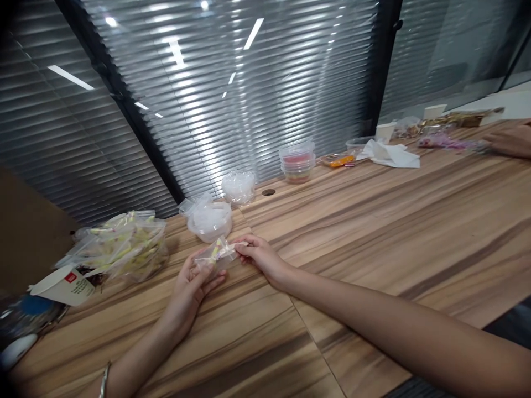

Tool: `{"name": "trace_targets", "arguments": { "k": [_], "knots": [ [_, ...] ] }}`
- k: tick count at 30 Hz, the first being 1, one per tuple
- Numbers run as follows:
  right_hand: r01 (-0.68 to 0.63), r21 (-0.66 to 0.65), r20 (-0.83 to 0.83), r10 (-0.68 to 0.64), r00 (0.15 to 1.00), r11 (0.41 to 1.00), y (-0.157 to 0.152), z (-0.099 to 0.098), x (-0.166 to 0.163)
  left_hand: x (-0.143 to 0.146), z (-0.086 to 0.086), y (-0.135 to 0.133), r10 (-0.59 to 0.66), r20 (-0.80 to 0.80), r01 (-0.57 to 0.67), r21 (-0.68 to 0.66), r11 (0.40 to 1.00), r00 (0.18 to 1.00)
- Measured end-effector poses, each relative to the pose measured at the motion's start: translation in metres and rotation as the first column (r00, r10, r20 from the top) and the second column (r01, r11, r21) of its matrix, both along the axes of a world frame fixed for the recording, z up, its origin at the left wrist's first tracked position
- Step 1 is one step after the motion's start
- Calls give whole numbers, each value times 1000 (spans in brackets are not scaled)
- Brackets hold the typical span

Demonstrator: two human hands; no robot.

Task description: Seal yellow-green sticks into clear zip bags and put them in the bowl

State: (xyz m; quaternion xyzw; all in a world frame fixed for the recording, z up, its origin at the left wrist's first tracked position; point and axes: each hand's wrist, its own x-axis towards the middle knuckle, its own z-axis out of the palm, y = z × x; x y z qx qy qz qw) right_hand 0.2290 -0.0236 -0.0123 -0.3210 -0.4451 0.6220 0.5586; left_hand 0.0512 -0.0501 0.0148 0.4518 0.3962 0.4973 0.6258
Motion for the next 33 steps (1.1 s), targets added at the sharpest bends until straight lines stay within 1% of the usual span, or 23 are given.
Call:
{"name": "trace_targets", "arguments": {
  "k": [4,8,12,19,21,26,30,33],
  "knots": [
    [-2,13,45,2,999,1000,2,-4,0,-2,-6,5,24,3,-24,22,999,1000],
    [21,29,82,-24,996,999,3,-7,0,-3,-9,5,6,-10,-6,49,999,1000],
    [27,53,112,-32,993,998,1,-8,0,-2,-7,3,21,-21,-20,50,999,1000],
    [39,19,200,-42,979,999,-3,-4,-1,0,-4,2,63,-33,-61,41,997,997],
    [32,16,193,-35,981,999,-2,-5,-2,0,-5,1,66,-35,-65,47,997,997],
    [-9,37,94,5,996,999,1,-10,-4,-3,-8,3,51,-18,-50,52,997,999],
    [28,55,66,-32,997,998,0,-7,-3,-6,-8,4,45,45,-46,22,999,998],
    [37,44,72,-40,997,998,-2,-4,-1,-7,-8,4,57,56,-58,9,998,997]
  ]
}}
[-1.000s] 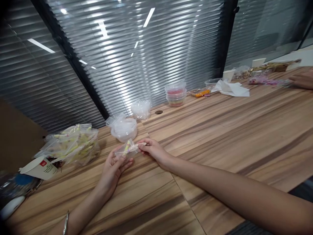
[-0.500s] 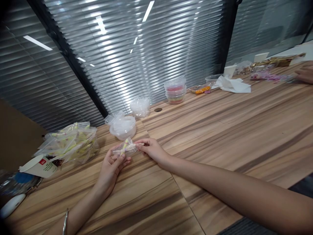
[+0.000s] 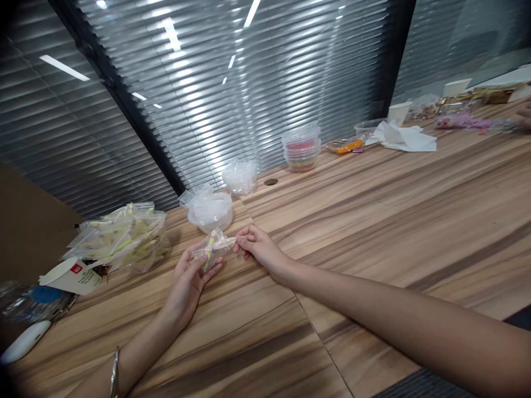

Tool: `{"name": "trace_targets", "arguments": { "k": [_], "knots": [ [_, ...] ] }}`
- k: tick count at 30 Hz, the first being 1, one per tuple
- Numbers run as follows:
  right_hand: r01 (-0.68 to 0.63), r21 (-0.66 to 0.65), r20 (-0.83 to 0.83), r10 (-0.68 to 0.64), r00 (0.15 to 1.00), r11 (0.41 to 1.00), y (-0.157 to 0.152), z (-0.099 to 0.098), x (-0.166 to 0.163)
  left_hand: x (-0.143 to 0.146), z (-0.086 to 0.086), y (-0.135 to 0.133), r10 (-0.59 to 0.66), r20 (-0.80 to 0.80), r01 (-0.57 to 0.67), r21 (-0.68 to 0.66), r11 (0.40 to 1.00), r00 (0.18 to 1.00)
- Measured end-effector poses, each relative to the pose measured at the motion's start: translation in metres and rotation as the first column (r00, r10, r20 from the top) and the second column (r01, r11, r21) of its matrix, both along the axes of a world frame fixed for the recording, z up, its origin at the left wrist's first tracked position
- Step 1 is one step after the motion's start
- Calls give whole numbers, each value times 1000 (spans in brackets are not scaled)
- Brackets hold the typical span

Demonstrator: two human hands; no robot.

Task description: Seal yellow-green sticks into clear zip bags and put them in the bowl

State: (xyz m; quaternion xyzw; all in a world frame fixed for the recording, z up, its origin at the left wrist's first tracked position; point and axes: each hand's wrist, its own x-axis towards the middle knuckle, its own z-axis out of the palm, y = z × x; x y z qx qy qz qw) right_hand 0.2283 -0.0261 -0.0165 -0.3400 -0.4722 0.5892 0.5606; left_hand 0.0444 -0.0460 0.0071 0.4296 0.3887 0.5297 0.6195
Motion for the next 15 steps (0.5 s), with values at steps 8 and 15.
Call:
{"name": "trace_targets", "arguments": {
  "k": [8,15],
  "knots": [
    [-19,18,123,17,992,1000,1,-1,3,0,-3,2,2,-30,-2,8,1000,1000],
    [-111,90,294,80,952,990,4,-3,1,0,-4,1,-24,-36,24,5,1000,999]
  ]
}}
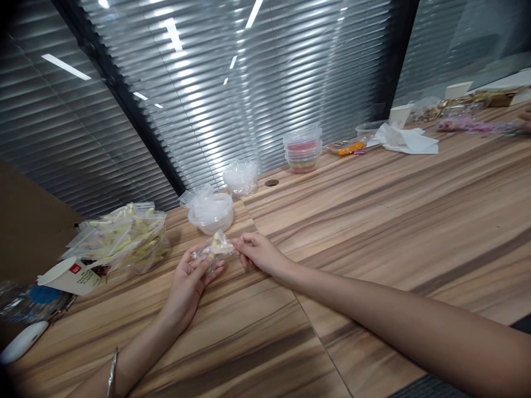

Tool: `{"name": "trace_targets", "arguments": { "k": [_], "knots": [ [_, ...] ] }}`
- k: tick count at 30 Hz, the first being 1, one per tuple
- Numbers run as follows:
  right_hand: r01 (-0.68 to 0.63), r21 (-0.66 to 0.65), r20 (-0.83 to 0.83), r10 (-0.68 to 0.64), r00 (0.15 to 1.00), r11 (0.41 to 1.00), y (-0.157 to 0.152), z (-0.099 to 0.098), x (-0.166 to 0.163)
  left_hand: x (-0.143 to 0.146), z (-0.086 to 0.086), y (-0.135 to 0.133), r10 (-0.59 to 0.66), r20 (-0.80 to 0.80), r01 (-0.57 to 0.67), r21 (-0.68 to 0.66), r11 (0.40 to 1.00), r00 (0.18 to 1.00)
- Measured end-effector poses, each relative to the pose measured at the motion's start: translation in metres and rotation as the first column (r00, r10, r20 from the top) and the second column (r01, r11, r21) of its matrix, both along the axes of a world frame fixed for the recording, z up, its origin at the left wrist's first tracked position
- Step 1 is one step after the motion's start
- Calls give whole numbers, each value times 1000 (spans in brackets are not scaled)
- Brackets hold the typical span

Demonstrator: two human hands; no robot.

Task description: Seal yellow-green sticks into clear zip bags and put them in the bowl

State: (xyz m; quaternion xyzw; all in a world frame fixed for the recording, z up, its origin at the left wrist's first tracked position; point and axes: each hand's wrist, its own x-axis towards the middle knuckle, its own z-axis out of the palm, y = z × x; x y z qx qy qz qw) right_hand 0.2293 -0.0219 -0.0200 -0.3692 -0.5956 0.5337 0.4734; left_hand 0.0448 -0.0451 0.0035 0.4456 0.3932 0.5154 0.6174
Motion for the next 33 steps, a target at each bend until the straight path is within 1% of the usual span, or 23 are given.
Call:
{"name": "trace_targets", "arguments": {
  "k": [2,5,9,14,16,18,22,26,30,33],
  "knots": [
    [-14,10,-12,14,1000,1000,0,1,-1,0,0,0,-6,-26,7,6,1000,1000],
    [-20,4,-67,20,998,1000,-1,2,-2,1,-1,1,-42,-86,47,58,997,995],
    [11,-28,-138,-15,990,1000,0,1,-2,-1,-5,3,-81,-138,96,104,990,987],
    [76,-44,-162,-82,983,996,-2,-2,-2,-2,-9,4,-123,-149,142,126,982,981],
    [100,-67,-186,-111,976,993,-3,-1,-1,-2,-8,4,-125,-163,146,123,982,979],
    [135,-62,-198,-145,969,989,-3,-1,0,-2,-7,4,-130,-173,150,110,982,976],
    [214,26,-164,-207,964,976,0,-3,2,-1,-4,2,-132,-164,148,88,985,978],
    [254,93,-144,-240,960,963,2,-5,2,-1,-3,2,-125,-167,140,80,987,978],
    [290,97,-194,-267,944,952,-2,0,0,-1,-3,2,-145,-168,156,52,986,975],
    [307,75,-234,-282,930,949,-5,3,-1,-1,-1,1,-169,-190,177,27,984,967]
  ]
}}
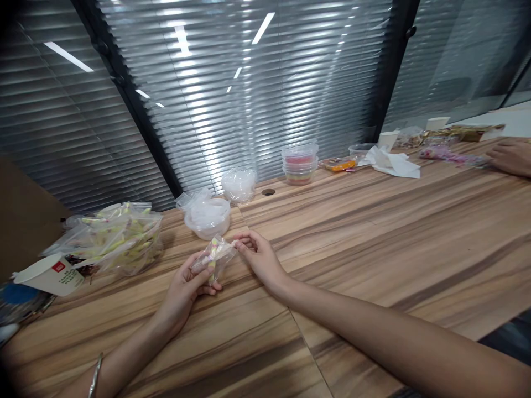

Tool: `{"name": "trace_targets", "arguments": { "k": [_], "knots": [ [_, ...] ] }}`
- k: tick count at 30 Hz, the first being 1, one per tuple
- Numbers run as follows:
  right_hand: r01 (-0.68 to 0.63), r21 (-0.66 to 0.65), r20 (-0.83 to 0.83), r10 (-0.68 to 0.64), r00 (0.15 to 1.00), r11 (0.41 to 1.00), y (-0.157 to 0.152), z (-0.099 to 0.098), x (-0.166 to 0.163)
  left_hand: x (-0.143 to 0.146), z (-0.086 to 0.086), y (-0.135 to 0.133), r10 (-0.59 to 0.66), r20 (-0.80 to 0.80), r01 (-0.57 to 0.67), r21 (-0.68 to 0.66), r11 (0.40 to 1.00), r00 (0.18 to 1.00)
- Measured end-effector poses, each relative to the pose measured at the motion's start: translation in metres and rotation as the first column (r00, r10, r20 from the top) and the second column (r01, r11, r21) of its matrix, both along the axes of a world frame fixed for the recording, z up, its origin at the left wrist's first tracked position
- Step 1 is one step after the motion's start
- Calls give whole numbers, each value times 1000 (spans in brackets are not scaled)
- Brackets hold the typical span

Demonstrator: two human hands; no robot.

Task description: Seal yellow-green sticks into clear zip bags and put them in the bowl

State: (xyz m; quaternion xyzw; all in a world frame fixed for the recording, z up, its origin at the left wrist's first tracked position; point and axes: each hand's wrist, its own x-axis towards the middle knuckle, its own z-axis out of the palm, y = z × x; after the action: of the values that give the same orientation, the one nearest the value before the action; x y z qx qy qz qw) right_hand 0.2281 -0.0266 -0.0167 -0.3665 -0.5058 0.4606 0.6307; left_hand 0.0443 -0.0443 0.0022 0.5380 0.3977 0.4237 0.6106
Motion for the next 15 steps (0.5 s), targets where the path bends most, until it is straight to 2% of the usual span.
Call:
{"name": "trace_targets", "arguments": {
  "k": [7,15],
  "knots": [
    [-1,-33,-10,1,1000,999,0,3,1,2,4,-5,-56,-123,51,-46,998,991],
    [-85,11,69,84,994,996,-1,3,-1,2,1,-6,-119,-114,119,-7,993,986]
  ]
}}
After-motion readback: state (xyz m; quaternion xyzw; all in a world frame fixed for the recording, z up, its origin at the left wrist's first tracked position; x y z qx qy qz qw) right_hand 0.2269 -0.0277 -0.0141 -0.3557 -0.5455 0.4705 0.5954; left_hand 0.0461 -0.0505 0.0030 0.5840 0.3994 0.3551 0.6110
